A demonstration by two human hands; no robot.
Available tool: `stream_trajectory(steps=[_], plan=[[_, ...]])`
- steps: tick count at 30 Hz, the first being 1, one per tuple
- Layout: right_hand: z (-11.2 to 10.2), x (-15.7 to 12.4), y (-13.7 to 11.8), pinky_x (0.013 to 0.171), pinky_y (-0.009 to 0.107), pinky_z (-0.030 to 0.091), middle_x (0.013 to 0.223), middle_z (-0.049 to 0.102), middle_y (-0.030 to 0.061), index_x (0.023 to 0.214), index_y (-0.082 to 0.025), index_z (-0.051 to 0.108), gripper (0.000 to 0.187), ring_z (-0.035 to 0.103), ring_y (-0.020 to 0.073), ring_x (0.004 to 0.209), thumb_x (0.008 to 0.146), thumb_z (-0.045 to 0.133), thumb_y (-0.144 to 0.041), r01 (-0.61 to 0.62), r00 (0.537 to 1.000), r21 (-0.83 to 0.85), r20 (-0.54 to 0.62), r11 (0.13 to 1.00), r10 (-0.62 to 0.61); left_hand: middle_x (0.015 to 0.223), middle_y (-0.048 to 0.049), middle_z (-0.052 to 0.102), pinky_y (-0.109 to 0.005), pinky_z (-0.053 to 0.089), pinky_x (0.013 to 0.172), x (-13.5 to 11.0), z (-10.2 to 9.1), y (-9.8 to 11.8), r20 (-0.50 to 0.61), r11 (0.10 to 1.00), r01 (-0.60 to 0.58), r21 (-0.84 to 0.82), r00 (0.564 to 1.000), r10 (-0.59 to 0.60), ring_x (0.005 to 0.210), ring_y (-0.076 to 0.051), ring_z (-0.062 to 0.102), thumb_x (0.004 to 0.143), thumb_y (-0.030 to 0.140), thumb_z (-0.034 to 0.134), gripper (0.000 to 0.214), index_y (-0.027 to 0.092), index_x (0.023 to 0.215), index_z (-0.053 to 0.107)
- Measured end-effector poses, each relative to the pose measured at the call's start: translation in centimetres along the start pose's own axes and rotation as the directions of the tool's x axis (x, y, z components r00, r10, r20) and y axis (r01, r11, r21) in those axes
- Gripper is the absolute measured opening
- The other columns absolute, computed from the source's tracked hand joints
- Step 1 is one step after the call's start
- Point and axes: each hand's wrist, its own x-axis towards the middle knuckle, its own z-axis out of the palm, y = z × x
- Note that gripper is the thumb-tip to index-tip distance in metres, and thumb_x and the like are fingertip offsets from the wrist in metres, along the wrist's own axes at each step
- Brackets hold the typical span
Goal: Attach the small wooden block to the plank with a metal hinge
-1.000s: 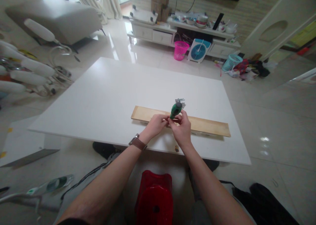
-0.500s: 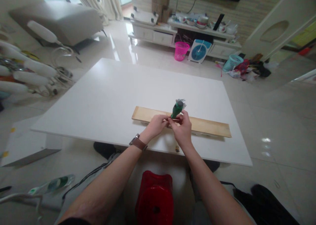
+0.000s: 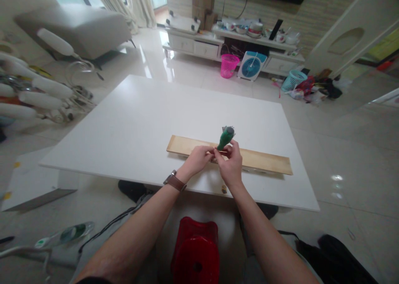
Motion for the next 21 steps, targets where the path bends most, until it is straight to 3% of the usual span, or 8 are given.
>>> stream_trajectory(steps=[4,8,14,17,21], plan=[[0.03,0.15,-0.41,0.074,0.033,0.065,0.084,0.071,-0.0032,0.113,-0.026,0.063,0.038,0.073,0.0181,0.077,0.082,0.081,-0.036,0.001,0.999,-0.053,-0.032,0.999,-0.003,0.086,-0.0065,0.083,-0.029,0.057,0.082,-0.06,0.11,0.04,-0.011,1.0,0.025,-0.009,1.0,-0.025,0.085,-0.022,0.077,0.084,0.002,0.059,0.025,0.014,0.087,0.081],[-0.09,0.15,-0.59,0.066,0.031,0.062,0.076,0.069,-0.0061,0.118,-0.026,0.064,0.044,0.072,0.0179,0.069,0.078,0.081,-0.031,-0.028,0.997,-0.054,-0.073,0.998,0.024,0.086,-0.0056,0.083,-0.028,0.058,0.083,-0.1,-0.03,0.45,0.02,0.998,0.023,-0.054,1.0,-0.022,0.083,-0.02,0.076,0.086,0.005,0.062,0.024,0.015,0.09,0.083],[-0.13,-0.02,-0.38,0.077,0.037,0.065,0.085,0.077,-0.0019,0.121,-0.026,0.063,0.039,0.078,0.0205,0.079,0.084,0.077,-0.032,-0.009,1.0,-0.037,-0.01,0.999,0.009,0.089,-0.008,0.083,-0.03,0.057,0.083,-0.05,-0.12,0.68,0.03,1.0,-0.019,0.011,0.999,0.018,0.083,-0.022,0.075,0.089,0.007,0.058,0.026,0.014,0.09,0.083],[-0.02,0.03,-0.25,0.079,0.036,0.067,0.091,0.077,-0.0017,0.125,-0.027,0.062,0.047,0.077,0.0198,0.082,0.082,0.08,-0.031,-0.012,1.0,0.012,-0.005,1.0,0.012,0.094,-0.0088,0.084,-0.031,0.057,0.088,-0.06,-0.05,0.64,0.018,1.0,-0.023,0.011,1.0,0.023,0.088,-0.023,0.076,0.088,0.005,0.057,0.03,0.014,0.095,0.084],[0.07,0.09,-0.32,0.077,0.034,0.066,0.083,0.074,-0.0048,0.129,-0.027,0.062,0.052,0.075,0.0178,0.076,0.08,0.081,-0.027,-0.016,0.999,-0.005,-0.03,1.0,0.016,0.089,-0.008,0.084,-0.031,0.057,0.084,-0.11,0.02,0.55,0.011,1.0,0.007,0.014,1.0,-0.007,0.086,-0.023,0.076,0.088,0.007,0.061,0.024,0.015,0.092,0.083]])
